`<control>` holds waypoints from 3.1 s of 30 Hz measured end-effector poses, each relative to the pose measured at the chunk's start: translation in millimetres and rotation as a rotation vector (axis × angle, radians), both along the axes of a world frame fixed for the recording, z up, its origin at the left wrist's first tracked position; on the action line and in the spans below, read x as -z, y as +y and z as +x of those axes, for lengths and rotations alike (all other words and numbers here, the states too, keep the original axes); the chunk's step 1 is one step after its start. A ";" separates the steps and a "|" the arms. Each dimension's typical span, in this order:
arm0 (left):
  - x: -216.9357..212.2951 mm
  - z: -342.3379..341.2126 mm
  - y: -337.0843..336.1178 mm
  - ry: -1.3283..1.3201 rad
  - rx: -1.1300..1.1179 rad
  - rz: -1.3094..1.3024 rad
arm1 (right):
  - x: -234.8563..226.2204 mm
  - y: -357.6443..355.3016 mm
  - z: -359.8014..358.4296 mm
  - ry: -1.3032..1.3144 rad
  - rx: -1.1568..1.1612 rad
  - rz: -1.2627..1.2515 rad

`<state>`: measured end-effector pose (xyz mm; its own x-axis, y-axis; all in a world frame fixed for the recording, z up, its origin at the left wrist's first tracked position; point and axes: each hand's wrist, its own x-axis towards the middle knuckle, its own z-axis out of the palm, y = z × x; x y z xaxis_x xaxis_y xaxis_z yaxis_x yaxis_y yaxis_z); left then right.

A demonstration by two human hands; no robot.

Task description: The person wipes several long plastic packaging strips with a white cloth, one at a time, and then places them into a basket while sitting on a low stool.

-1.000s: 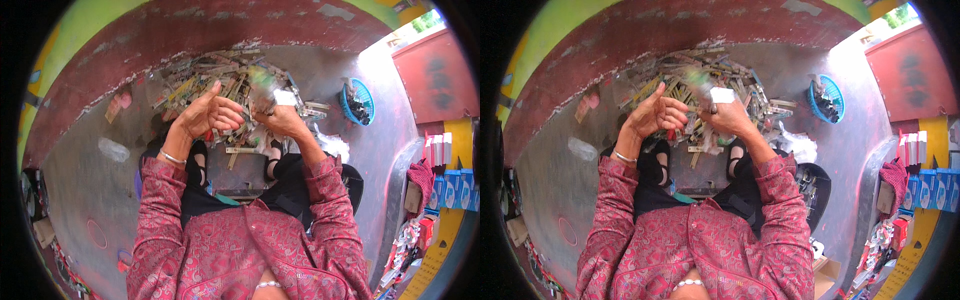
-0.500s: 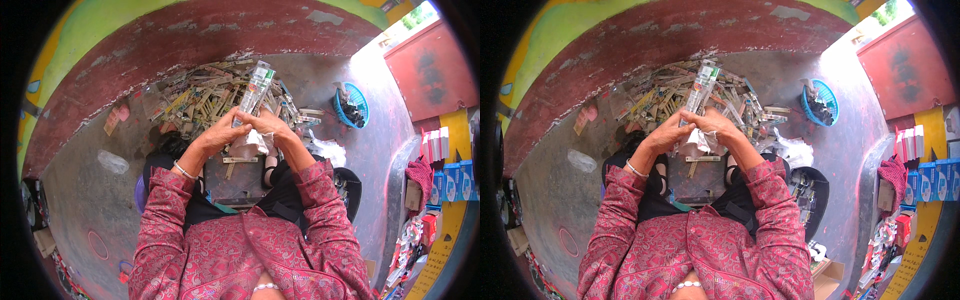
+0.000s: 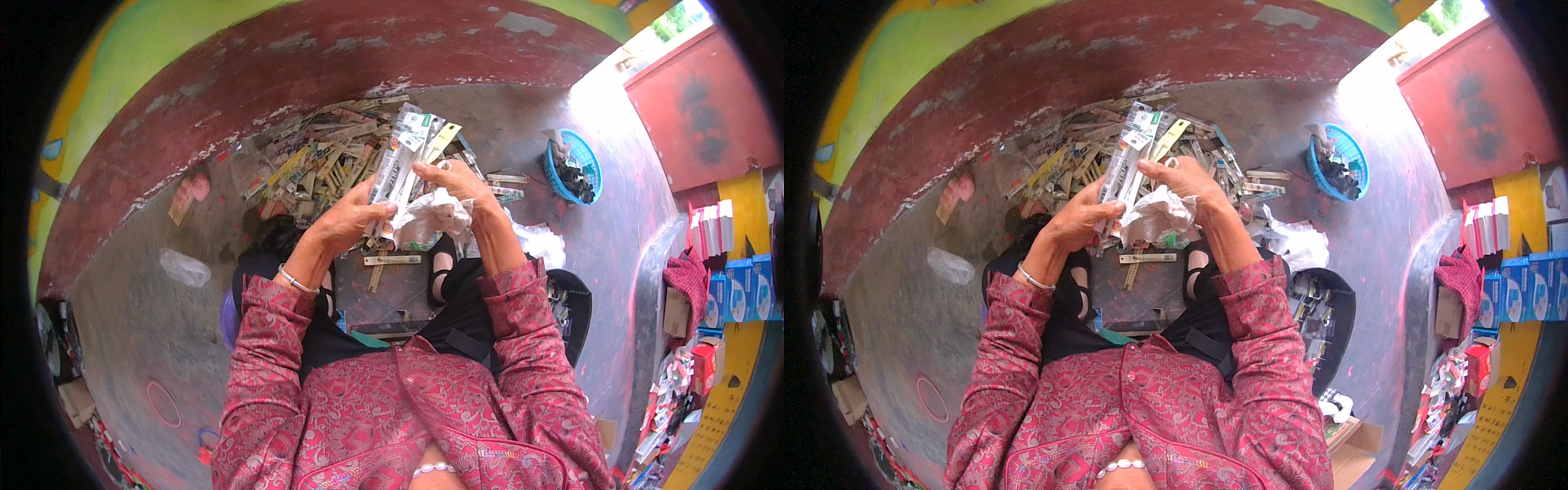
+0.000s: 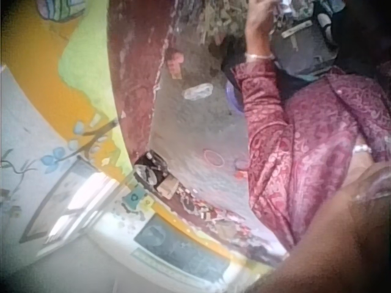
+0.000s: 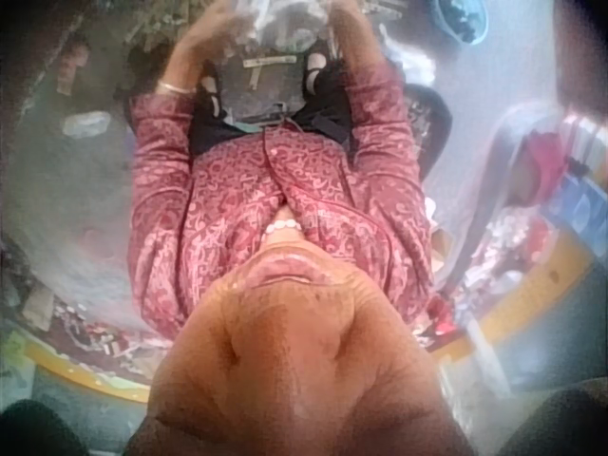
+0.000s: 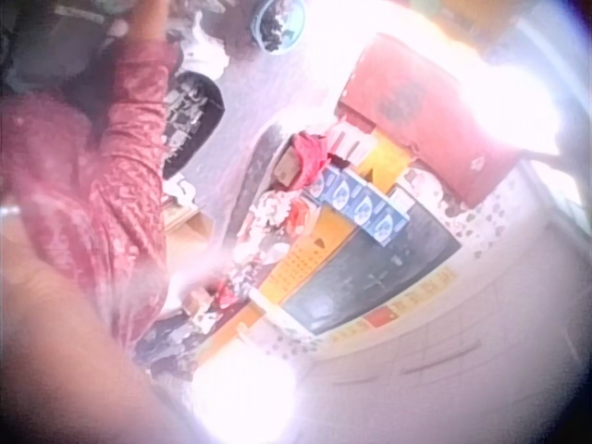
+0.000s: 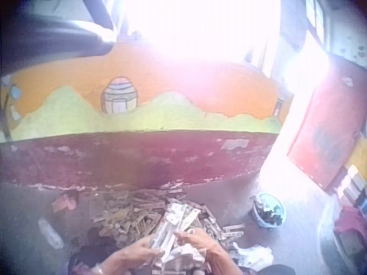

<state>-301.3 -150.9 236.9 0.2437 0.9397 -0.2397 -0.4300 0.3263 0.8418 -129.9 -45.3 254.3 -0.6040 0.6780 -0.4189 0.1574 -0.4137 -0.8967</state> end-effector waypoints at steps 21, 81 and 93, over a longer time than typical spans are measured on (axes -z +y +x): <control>12.7 3.3 4.1 -0.021 0.073 -0.140 | -3.9 -11.6 -11.3 0.016 0.023 0.151; 3.5 18.8 -6.2 0.044 0.058 -0.061 | 4.6 -15.3 -25.2 -0.341 0.166 1.587; -5.6 3.0 -8.3 -0.219 -0.002 0.025 | 26.7 58.5 57.3 0.735 0.468 -0.070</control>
